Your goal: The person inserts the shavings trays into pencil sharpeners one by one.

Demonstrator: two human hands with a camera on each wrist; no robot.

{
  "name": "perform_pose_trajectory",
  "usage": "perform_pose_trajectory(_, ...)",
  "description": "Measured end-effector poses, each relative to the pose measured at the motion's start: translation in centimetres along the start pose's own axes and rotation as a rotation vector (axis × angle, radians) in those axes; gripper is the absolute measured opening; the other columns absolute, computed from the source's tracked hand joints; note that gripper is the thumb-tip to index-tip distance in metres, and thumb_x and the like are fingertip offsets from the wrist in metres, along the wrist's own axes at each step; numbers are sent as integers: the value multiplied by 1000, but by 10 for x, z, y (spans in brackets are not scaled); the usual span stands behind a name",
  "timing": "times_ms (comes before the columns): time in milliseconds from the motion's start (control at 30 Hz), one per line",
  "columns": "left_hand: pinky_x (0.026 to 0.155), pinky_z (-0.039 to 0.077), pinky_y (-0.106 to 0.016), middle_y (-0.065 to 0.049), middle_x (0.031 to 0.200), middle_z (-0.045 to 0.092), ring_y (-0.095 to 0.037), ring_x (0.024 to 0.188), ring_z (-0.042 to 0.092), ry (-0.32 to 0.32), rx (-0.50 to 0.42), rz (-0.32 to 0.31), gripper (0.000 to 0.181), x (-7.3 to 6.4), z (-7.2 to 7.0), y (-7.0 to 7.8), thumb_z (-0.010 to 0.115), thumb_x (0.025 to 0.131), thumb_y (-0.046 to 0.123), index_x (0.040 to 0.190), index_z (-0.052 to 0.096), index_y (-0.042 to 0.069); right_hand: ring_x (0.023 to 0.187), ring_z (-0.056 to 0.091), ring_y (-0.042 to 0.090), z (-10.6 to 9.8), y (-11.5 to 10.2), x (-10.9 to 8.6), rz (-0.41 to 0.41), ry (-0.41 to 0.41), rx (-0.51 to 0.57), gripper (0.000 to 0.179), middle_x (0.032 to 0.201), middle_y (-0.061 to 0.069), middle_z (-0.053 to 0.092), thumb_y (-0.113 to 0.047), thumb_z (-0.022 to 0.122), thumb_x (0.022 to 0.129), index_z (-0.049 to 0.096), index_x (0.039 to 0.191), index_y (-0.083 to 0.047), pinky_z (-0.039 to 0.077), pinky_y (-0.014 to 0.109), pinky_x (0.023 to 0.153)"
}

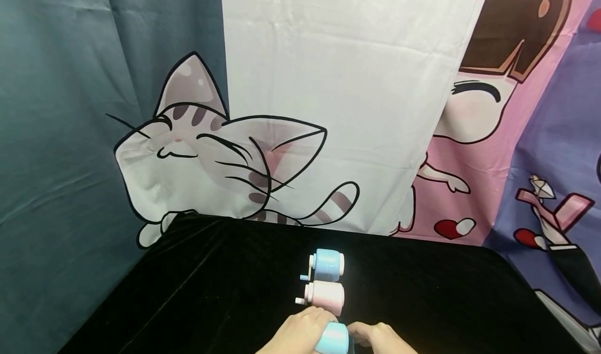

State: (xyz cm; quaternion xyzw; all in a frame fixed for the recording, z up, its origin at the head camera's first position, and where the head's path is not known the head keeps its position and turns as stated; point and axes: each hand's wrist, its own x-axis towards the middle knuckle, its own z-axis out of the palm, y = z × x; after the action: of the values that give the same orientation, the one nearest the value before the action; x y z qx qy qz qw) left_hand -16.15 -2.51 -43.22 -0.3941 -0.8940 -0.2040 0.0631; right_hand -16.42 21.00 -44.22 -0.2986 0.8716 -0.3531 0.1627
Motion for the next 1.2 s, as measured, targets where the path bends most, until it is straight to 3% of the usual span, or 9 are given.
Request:
perform_pose_trajectory(233, 78, 49, -14, 8, 98, 63, -1, 87, 53, 68, 141, 92, 52, -1, 2, -3, 87, 65, 32, 107, 61, 14, 91, 68, 7, 4, 1, 2, -16, 17, -10, 46, 107, 5, 72, -32, 77, 80, 63, 113, -3, 58, 37, 76)
perform_pose_trajectory(500, 80, 51, -16, 9, 101, 64, -1, 88, 53, 18, 62, 32, 54, -1, 1, -1, 87, 65, 34, 109, 61, 15, 93, 68, 13, 2, 0, -3, 78, 25, 21, 54, 112, 10, 70, -33, 79, 77, 61, 118, -3, 57, 42, 79)
perform_pose_trajectory(667, 80, 51, -16, 9, 101, 63, -1, 89, 53, 11, 87, 37, 56, -1, 2, -1, 88, 65, 35, 109, 60, 15, 97, 68, 16, 2, 12, -6, 123, 21, 51, 58, 117, 8, 68, -37, 80, 76, 61, 121, -7, 56, 45, 81)
perform_pose_trajectory(867, 79, 50, -15, 9, 100, 63, -1, 88, 53, 29, 107, 60, 57, 0, 3, -1, 88, 63, 34, 108, 60, 15, 95, 67, 11, 3, 24, -6, 108, 0, 61, 53, 114, 8, 70, -37, 79, 77, 62, 118, -6, 56, 41, 81)
perform_pose_trajectory(1000, 79, 50, -14, 9, 99, 63, -1, 87, 53, 59, 146, 95, 56, 0, 4, -2, 89, 63, 34, 107, 61, 15, 94, 67, 9, 0, 14, -6, 93, -3, 87, 49, 111, 10, 70, -29, 79, 77, 63, 114, -2, 56, 41, 81)
perform_pose_trajectory(1200, 78, 50, -14, 9, 98, 63, -1, 86, 53, 69, 146, 88, 54, 1, 3, -2, 88, 63, 33, 106, 61, 15, 91, 68, 9, -3, 0, -7, 71, 17, 57, 47, 108, 11, 71, -27, 80, 77, 64, 112, 0, 56, 40, 80)
